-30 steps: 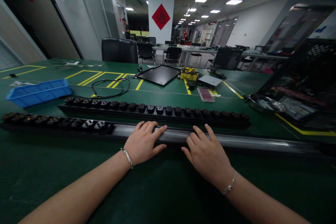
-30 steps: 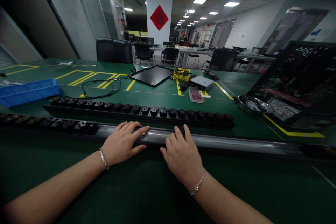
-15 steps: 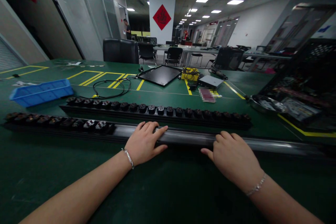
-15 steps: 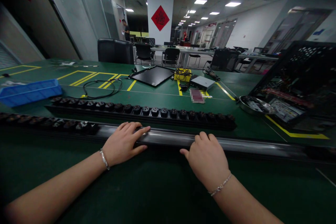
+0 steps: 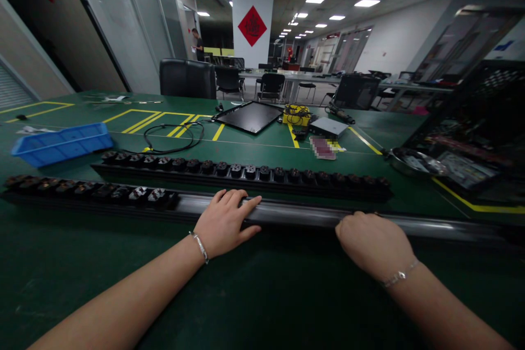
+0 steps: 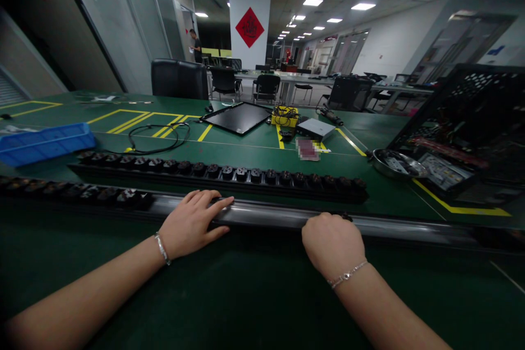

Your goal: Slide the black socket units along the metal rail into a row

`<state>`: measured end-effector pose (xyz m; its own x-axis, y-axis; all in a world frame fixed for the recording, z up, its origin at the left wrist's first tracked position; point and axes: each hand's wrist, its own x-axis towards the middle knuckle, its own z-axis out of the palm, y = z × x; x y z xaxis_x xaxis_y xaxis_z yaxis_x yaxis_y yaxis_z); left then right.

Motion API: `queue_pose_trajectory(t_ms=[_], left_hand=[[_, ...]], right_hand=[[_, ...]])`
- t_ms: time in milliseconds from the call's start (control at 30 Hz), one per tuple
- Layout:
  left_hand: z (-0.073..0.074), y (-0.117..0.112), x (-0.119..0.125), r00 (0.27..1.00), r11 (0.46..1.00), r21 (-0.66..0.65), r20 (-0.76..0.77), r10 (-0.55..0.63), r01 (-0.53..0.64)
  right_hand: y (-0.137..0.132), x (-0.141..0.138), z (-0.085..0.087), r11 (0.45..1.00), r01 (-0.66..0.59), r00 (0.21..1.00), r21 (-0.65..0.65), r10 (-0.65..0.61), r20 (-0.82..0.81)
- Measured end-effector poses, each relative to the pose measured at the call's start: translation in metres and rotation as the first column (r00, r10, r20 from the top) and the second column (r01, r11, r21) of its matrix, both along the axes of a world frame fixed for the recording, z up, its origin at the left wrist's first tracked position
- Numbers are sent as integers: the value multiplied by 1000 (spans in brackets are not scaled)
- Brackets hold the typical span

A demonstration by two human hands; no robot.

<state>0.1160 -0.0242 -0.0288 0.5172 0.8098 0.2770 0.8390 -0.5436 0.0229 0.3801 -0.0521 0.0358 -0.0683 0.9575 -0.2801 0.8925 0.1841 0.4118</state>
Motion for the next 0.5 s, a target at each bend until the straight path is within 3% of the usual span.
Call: queue_pose_trajectory(t_ms=[233, 433, 500], left_hand=[[0, 0, 0, 1000, 1000, -4, 9, -2, 2], [-1, 0, -1, 1000, 1000, -4, 7, -5, 5], [-1, 1, -1, 1000, 1000, 0, 10, -6, 6]], right_hand=[[10, 15, -1, 982, 187, 980, -26, -188, -63], [29, 52, -8, 920, 391, 913, 16, -386, -130], [36, 67, -14, 904, 421, 894, 74, -399, -202]])
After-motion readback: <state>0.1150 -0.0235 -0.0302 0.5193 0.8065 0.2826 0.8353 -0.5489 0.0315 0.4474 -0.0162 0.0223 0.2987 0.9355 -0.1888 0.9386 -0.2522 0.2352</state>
